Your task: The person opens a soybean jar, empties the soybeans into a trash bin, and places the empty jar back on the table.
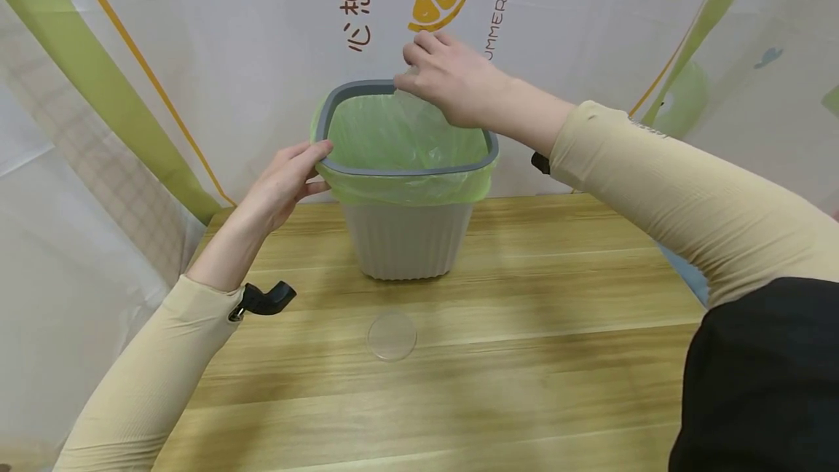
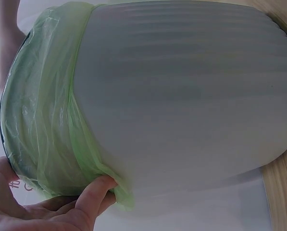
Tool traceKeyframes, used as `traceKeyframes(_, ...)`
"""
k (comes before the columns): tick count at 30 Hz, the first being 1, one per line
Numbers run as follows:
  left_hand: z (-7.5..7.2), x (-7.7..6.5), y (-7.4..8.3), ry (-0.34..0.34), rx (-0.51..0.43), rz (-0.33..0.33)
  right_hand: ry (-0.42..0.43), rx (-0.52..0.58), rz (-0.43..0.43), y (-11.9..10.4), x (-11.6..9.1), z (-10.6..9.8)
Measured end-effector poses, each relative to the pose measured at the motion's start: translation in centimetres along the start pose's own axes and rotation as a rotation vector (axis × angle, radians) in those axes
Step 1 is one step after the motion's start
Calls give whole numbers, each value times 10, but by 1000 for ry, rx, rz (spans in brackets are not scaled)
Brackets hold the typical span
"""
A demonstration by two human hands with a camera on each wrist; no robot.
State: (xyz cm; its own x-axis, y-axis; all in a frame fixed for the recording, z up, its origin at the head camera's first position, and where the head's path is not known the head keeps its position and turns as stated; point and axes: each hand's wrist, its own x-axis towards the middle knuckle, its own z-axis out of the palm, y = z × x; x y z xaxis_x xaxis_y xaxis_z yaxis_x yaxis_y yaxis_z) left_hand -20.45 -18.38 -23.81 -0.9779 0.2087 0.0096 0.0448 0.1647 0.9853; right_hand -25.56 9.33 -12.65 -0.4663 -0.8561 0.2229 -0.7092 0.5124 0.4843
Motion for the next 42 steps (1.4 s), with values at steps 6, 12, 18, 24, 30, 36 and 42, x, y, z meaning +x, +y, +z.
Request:
traceKeyframes(6, 1, 0, 0, -7, -5, 1, -65, 204, 226, 6, -8, -9)
traceKeyframes(12, 0, 1, -1, -17, -8, -1, -64, 396, 443, 17, -21, -14)
traceKeyframes(18, -1, 0, 0, -16, -9, -5, 39, 514, 608, 23, -38, -16)
traceKeyframes(24, -4, -2, 0, 1, -24, -1, 143, 683, 799, 24, -58, -16)
traceKeyframes(30, -9, -4, 0, 13, -7, 0, 326, 931, 979, 14, -89, -10)
traceKeyframes(36, -13, -5, 1, 31, 4, -15, 478, 1098, 1095, 0, -123, 2)
traceKeyframes(42, -15, -7, 2, 40, 16, -19, 574, 1276, 1098, -17, -159, 33)
